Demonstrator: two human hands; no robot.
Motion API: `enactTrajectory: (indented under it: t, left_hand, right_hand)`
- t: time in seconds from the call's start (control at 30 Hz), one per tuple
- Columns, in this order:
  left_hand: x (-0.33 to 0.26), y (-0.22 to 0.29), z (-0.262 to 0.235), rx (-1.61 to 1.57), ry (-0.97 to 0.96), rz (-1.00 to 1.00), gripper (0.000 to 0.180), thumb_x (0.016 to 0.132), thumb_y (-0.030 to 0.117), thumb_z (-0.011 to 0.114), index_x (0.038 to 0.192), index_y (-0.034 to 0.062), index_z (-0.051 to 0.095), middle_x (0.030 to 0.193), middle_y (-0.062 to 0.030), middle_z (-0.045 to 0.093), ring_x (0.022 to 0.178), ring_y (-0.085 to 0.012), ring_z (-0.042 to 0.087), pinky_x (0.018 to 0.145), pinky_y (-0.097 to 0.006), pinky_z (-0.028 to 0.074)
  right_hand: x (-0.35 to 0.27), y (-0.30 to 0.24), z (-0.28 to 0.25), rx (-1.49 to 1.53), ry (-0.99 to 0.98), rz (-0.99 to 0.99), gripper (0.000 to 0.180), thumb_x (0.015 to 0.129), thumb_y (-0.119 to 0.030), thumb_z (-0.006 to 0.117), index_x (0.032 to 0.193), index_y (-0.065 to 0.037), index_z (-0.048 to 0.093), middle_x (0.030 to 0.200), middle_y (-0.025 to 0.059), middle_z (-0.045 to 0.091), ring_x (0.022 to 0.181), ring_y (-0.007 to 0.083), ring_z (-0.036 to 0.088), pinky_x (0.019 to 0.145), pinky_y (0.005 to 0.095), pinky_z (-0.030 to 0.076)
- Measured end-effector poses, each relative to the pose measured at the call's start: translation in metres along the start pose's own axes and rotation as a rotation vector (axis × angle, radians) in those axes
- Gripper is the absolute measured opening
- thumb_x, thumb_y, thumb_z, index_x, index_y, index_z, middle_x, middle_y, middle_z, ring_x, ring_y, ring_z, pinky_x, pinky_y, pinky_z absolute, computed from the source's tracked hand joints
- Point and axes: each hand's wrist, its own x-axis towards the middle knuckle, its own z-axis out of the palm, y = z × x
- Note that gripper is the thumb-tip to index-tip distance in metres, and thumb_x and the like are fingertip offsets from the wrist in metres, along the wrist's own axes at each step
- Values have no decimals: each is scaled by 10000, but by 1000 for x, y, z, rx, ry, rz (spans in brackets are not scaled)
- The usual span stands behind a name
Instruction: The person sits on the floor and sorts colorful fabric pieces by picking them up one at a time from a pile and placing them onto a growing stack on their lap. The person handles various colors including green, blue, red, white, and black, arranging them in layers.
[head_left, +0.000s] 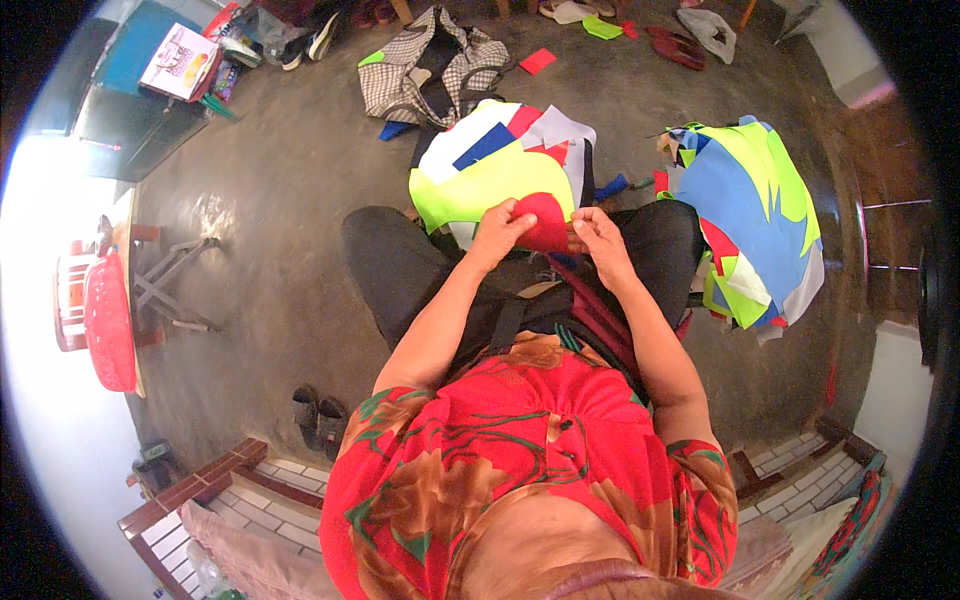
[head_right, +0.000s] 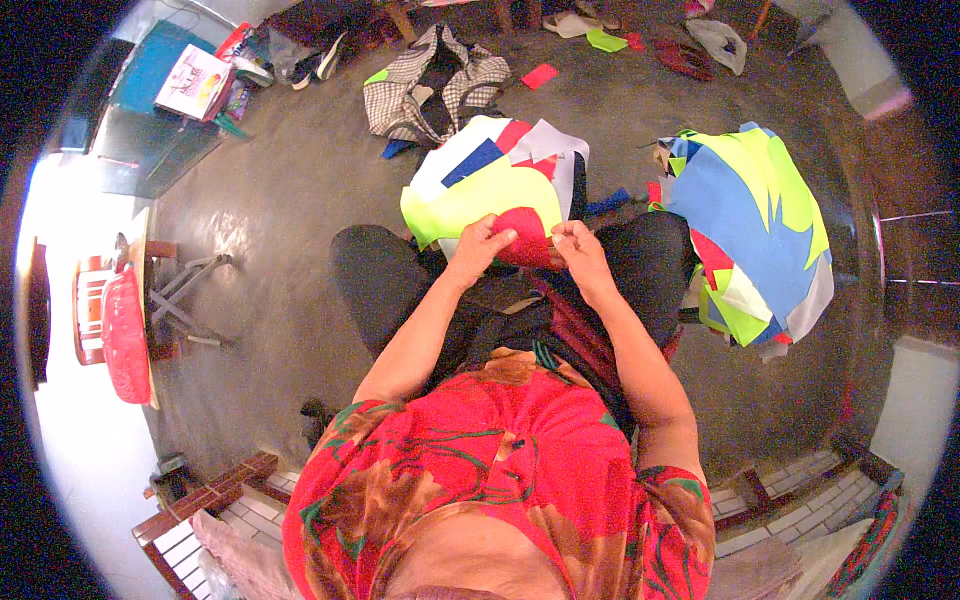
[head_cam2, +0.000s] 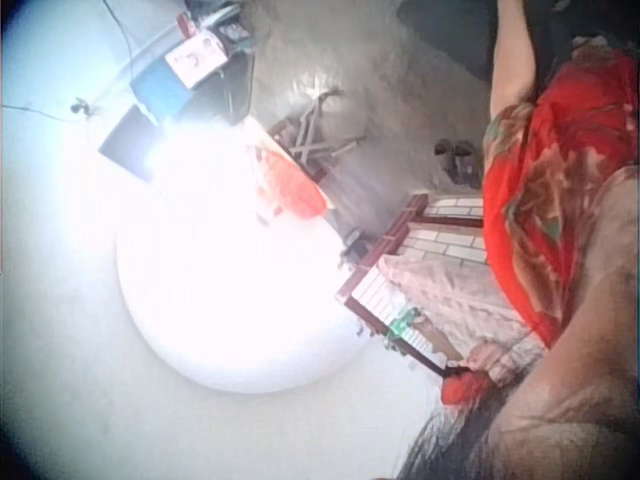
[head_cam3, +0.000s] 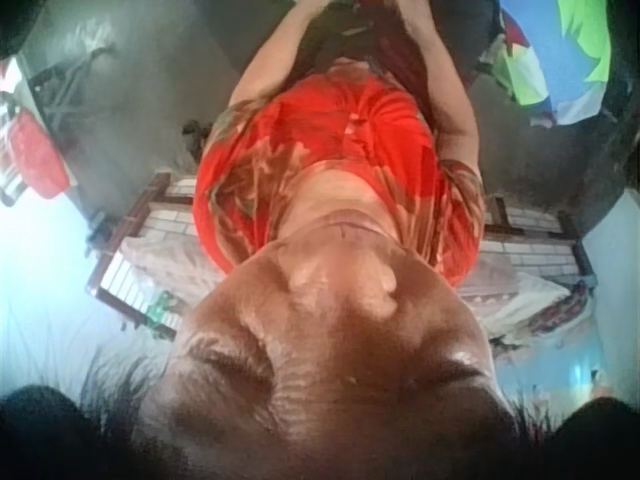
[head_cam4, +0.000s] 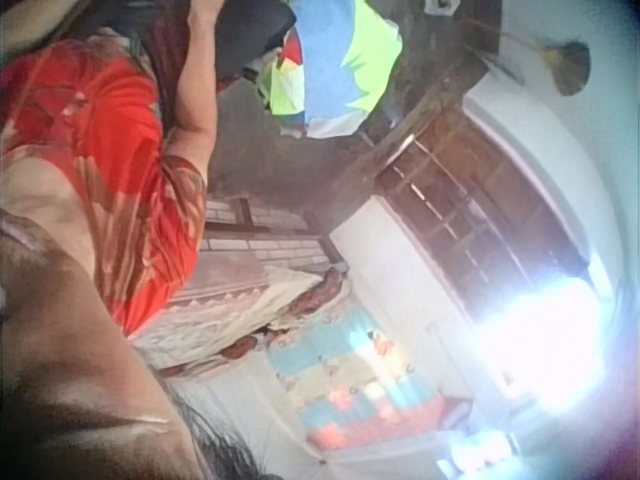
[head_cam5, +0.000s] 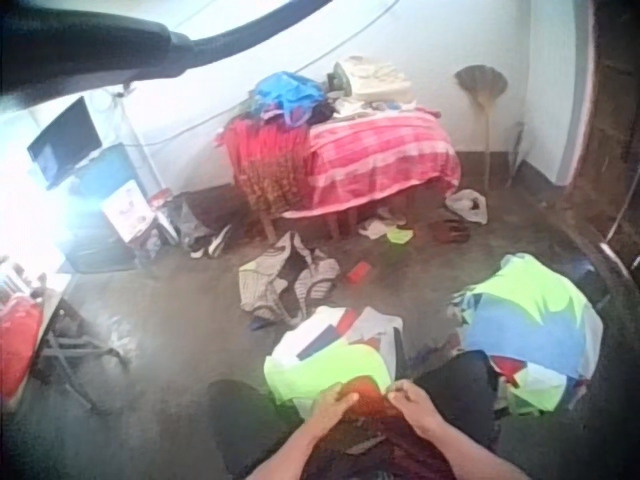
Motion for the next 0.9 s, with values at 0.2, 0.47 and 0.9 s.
enactTrajectory:
  t: [0.2,0.47,0.9]
  left_hand:
    - [24,30,-22,-66,331,105,268,864,62,549,1113,-30,518,1026,-97,605,923,-157,558,819,-297,445]
    - [66,69,-69,-677,358,204,369,932,86,406,1300,103,380,1126,-79,559,963,-212,600,735,-374,546]
    - [86,-45,-104,-547,752,-213,451,823,-60,495,1239,88,403,1091,-113,550,920,-282,598,644,-424,551]
  right_hand:
    - [0,-8,1,2,8,30,166,929,-175,488,1017,-35,501,948,96,619,829,163,604,708,277,474]
    - [4,-5,-2,-15,-11,30,158,925,-201,507,972,-52,530,925,77,629,791,144,599,690,269,466]
    - [9,1,-11,-21,-3,85,151,920,-196,507,980,-60,536,913,74,628,767,138,591,673,268,466]
